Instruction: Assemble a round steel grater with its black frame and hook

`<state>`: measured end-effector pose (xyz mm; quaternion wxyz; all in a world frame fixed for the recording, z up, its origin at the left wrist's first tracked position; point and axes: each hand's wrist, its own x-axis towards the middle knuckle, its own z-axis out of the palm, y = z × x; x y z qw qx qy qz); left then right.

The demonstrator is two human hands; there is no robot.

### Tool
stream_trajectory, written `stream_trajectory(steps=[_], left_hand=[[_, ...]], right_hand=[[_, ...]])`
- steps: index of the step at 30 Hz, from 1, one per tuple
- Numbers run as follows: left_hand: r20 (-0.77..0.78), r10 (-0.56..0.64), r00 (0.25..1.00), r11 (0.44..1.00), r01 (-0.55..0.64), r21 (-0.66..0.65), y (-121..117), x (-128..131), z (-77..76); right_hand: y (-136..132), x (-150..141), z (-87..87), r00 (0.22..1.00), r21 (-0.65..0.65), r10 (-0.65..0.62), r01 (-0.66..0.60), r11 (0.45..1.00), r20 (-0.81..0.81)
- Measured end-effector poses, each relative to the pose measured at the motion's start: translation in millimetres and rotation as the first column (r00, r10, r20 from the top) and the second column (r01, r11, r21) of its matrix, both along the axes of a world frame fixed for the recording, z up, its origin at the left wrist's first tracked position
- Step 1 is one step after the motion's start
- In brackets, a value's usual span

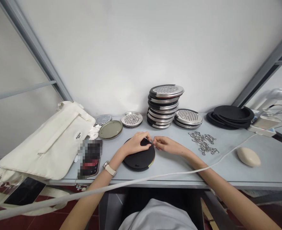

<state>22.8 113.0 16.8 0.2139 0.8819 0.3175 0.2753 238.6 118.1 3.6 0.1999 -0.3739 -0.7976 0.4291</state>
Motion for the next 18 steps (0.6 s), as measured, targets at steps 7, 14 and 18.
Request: stream_trajectory(steps=[7, 14, 18], left_hand=[[-0.019, -0.021, 1.0, 1.0, 0.021, -0.017, 0.8, 0.0, -0.3], [-0.026, -0.039, 0.999, 0.999, 0.038, -0.024, 1.2, -0.2, 0.0], [-0.036, -0.035, 0.999, 0.999, 0.034, -0.02, 1.5, -0.3, -1.3]], right_hand=[[-1.7, -2.1, 1.1, 1.0, -0.003, 0.015, -0.015, 1.0, 0.006], [-1.6, -6.2, -2.6, 1.0, 0.018, -0.023, 0.023, 1.0, 0.003], [-3.3, -7.6, -4.3, 0.999, 0.05, -0.044, 0.044, 0.998, -0.001]])
